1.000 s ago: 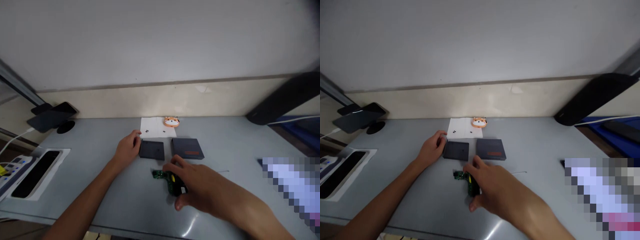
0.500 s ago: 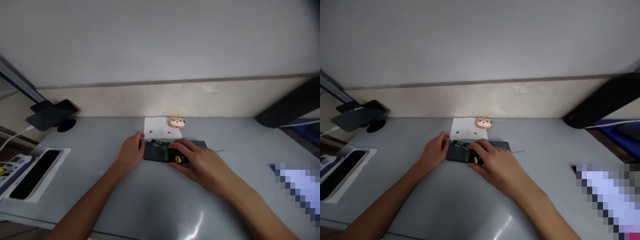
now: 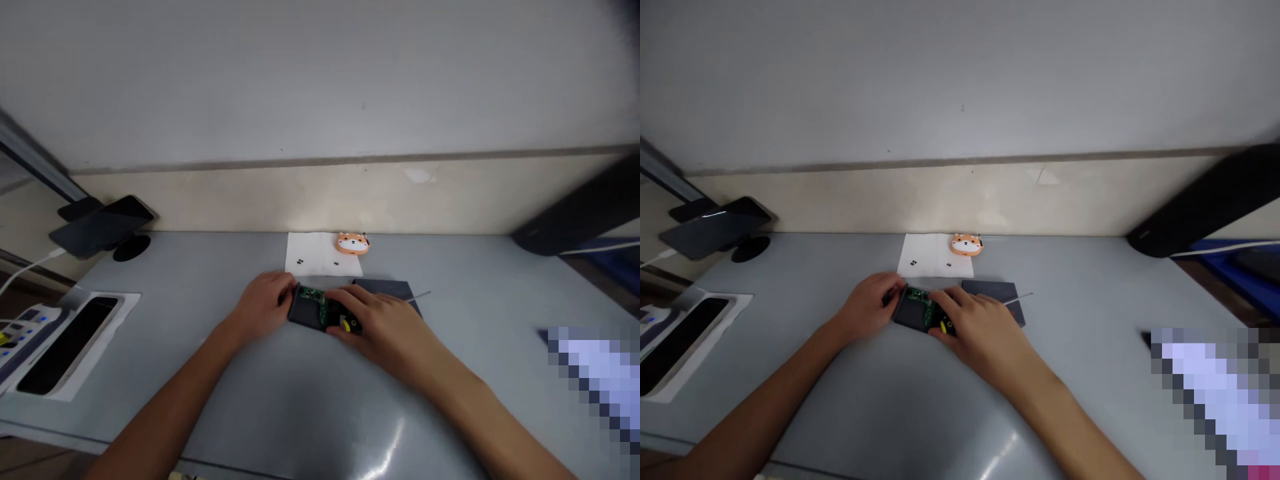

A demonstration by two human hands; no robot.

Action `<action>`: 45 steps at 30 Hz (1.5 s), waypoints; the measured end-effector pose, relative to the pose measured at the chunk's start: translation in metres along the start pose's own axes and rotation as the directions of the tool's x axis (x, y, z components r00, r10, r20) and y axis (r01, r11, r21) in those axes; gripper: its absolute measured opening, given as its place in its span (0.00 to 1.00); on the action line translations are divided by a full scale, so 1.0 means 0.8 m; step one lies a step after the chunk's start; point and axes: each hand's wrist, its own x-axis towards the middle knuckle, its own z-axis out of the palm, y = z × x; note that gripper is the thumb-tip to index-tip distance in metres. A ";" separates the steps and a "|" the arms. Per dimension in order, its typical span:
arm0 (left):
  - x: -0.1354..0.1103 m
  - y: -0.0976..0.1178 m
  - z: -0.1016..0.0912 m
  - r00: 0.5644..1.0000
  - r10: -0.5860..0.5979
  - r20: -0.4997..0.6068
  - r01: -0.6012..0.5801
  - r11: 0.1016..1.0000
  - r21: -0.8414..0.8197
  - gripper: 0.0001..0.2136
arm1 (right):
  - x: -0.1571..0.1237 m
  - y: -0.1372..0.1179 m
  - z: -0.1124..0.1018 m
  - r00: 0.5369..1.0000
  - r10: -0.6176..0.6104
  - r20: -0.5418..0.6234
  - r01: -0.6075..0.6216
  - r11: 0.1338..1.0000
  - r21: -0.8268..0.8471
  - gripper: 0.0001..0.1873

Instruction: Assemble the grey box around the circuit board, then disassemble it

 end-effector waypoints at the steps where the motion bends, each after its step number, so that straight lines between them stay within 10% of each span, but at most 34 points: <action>1: 0.000 0.000 0.000 1.000 0.009 0.004 -0.009 1.000 -0.006 0.07 | 0.000 0.000 0.000 1.000 0.004 0.008 -0.004 1.000 0.006 0.22; 30: -0.004 0.006 -0.005 1.000 0.013 0.004 -0.013 1.000 -0.019 0.06 | 0.001 0.004 0.004 0.998 -0.064 -0.002 0.064 0.998 0.024 0.16; 39: -0.009 0.016 -0.019 0.931 0.228 -0.283 -0.238 0.971 0.000 0.06 | 0.001 0.004 0.005 0.993 -0.117 -0.026 0.118 0.993 0.019 0.16; 45: -0.019 0.062 0.005 0.973 0.209 -0.098 -0.220 0.968 -0.122 0.20 | 0.003 0.010 -0.016 0.934 0.000 -0.359 0.038 0.995 0.098 0.08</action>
